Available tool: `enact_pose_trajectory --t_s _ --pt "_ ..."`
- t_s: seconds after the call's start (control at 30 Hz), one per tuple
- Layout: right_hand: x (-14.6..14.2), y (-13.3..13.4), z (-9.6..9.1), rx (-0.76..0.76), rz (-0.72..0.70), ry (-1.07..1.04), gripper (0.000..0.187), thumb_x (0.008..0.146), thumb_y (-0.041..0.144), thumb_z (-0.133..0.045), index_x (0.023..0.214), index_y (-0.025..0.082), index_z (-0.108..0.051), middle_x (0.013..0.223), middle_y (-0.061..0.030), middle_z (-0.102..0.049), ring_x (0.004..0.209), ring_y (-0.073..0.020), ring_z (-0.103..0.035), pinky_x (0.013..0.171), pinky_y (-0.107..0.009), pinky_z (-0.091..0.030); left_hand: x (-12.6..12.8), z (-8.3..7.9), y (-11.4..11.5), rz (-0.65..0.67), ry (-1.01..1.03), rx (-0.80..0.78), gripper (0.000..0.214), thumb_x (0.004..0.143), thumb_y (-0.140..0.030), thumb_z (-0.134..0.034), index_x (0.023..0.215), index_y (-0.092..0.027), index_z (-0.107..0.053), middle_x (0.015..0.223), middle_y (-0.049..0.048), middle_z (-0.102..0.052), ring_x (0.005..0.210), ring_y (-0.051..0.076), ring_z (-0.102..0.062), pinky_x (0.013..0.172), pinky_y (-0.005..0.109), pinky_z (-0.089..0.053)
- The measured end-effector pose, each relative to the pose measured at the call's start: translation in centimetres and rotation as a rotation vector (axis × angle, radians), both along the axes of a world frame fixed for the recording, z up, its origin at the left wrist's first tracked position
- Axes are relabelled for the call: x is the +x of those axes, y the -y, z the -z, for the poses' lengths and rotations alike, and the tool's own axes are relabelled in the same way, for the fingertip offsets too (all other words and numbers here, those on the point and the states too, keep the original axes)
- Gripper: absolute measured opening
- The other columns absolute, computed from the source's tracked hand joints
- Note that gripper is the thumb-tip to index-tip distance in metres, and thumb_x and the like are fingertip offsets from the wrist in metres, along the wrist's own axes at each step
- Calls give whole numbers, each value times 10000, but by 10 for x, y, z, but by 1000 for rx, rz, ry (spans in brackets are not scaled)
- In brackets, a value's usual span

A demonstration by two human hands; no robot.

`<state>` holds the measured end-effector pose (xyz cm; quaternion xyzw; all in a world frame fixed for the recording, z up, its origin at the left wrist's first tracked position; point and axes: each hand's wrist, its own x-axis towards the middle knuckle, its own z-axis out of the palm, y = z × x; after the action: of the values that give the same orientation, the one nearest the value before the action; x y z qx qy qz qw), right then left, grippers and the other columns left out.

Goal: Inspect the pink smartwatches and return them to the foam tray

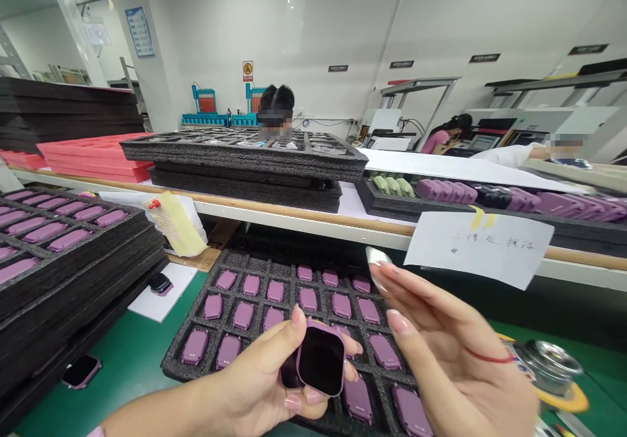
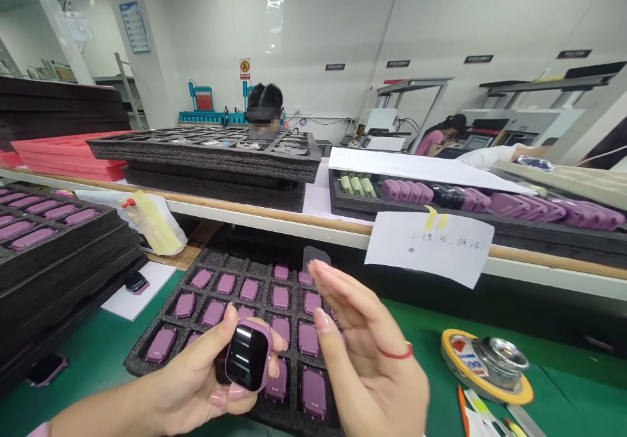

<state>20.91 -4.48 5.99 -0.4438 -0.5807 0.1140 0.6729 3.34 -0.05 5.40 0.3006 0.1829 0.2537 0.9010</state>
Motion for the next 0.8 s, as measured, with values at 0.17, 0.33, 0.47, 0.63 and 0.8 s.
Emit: enact_pose_trajectory --t_s 0.17,0.33,0.47,0.63,0.8 --pt "2 5 -6 -38 -112 222 320 898 197 -686 1197 308 -708 1302 -53 -689 1215 -224 -669 1056 -317 -556 0 0 2 2 19 -4 557 742 -624 -805 958 -111 -777 755 64 -614 457 20 -411 422 174 -147" --pt "-12 -7 12 -161 -355 187 358 841 230 -759 1180 320 -689 1226 -66 -729 1134 -243 -713 1000 -364 -587 3 3 2 -54 43 9 539 724 -601 -830 946 -117 -746 836 59 -608 517 22 -431 442 156 -179" --pt "-14 -9 30 -269 -481 114 859 643 437 -924 1400 339 -532 1446 -124 -588 1270 -332 -629 1052 -459 -539 4 3 1 -50 7 11 576 716 -636 -816 978 -126 -757 888 90 -651 491 21 -449 431 155 -206" --pt "-1 -2 17 -153 -460 -4 836 818 580 -745 1528 307 -398 1508 -106 -547 1377 -285 -532 1129 -396 -455 2 2 0 -18 33 -15 547 716 -627 -821 960 -139 -777 847 86 -653 481 21 -461 417 146 -194" --pt "13 12 -3 159 92 22 199 882 163 -724 1013 306 -768 960 28 -807 884 -162 -784 825 -193 -645 0 2 -1 41 96 12 538 737 -627 -804 969 -143 -769 837 69 -619 490 15 -443 416 147 -183"
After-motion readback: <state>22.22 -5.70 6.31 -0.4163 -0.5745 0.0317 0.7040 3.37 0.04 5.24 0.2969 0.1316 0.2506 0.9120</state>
